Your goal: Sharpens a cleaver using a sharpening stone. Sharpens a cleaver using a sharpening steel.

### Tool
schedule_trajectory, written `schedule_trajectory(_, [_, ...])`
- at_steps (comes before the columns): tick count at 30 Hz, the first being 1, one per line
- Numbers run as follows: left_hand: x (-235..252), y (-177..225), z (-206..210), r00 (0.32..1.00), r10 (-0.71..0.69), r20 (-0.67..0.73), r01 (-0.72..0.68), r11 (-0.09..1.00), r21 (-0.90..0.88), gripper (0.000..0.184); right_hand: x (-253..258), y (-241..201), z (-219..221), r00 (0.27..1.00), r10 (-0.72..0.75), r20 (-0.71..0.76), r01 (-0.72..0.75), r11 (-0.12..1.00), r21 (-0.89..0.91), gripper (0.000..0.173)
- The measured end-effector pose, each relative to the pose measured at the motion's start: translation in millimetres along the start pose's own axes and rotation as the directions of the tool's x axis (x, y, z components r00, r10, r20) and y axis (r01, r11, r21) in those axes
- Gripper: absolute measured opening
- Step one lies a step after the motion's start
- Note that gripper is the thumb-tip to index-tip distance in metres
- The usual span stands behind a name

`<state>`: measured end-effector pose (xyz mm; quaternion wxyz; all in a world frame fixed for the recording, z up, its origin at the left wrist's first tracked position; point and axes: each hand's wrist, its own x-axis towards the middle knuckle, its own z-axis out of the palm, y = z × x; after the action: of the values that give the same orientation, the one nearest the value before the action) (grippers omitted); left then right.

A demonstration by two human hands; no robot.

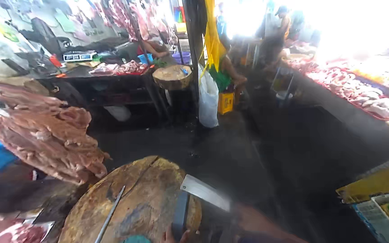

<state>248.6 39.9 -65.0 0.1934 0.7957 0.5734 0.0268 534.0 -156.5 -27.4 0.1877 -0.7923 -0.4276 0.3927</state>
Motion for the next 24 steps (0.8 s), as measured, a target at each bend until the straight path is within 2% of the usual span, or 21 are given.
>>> schedule_trajectory(3, [-19, 3, -18, 0.997, -0.028, -0.065, 0.015, 0.983, -0.184, 0.067, -8, -10, -8, 0.983, 0.174, -0.062, -0.184, 0.952, -0.244, 0.044])
schedule_trajectory(5, [-26, -7, -25, 0.991, -0.034, -0.13, 0.002, 0.972, -0.236, 0.042, -2, -7, -4, 0.985, 0.165, -0.051, -0.172, 0.908, -0.381, 0.042])
schedule_trajectory(7, [-25, -18, -22, 0.979, 0.028, -0.204, -0.072, 0.975, -0.21, 0.034, 5, 0, 2, 0.993, 0.106, -0.049, -0.117, 0.873, -0.473, 0.04])
schedule_trajectory(9, [-24, -22, -14, 0.939, 0.149, -0.31, -0.201, 0.969, -0.143, 0.038, 9, 5, 5, 0.999, 0.036, -0.037, -0.05, 0.85, -0.524, 0.036])
schedule_trajectory(11, [-25, -16, -7, 0.901, 0.273, -0.337, -0.317, 0.945, -0.082, 0.041, 11, 5, 8, 0.999, -0.024, -0.023, 0.007, 0.829, -0.56, 0.032])
schedule_trajectory(15, [-12, 17, 15, 0.89, 0.436, -0.134, -0.437, 0.899, 0.023, 0.066, 19, 0, 8, 0.999, -0.034, -0.002, 0.026, 0.802, -0.596, 0.031])
schedule_trajectory(20, [22, 34, 38, 0.867, 0.494, 0.067, -0.498, 0.861, 0.099, 0.091, 32, -3, 1, 0.999, -0.028, 0.034, 0.043, 0.787, -0.615, 0.031])
schedule_trajectory(22, [22, 26, 46, 0.866, 0.495, 0.07, -0.5, 0.859, 0.113, 0.093, 32, -4, 5, 0.998, -0.017, 0.067, 0.054, 0.8, -0.597, 0.032])
schedule_trajectory(24, [18, 16, 49, 0.855, 0.519, -0.006, -0.514, 0.848, 0.129, 0.091, 30, -13, 11, 0.995, 0.009, 0.098, 0.048, 0.82, -0.57, 0.036])
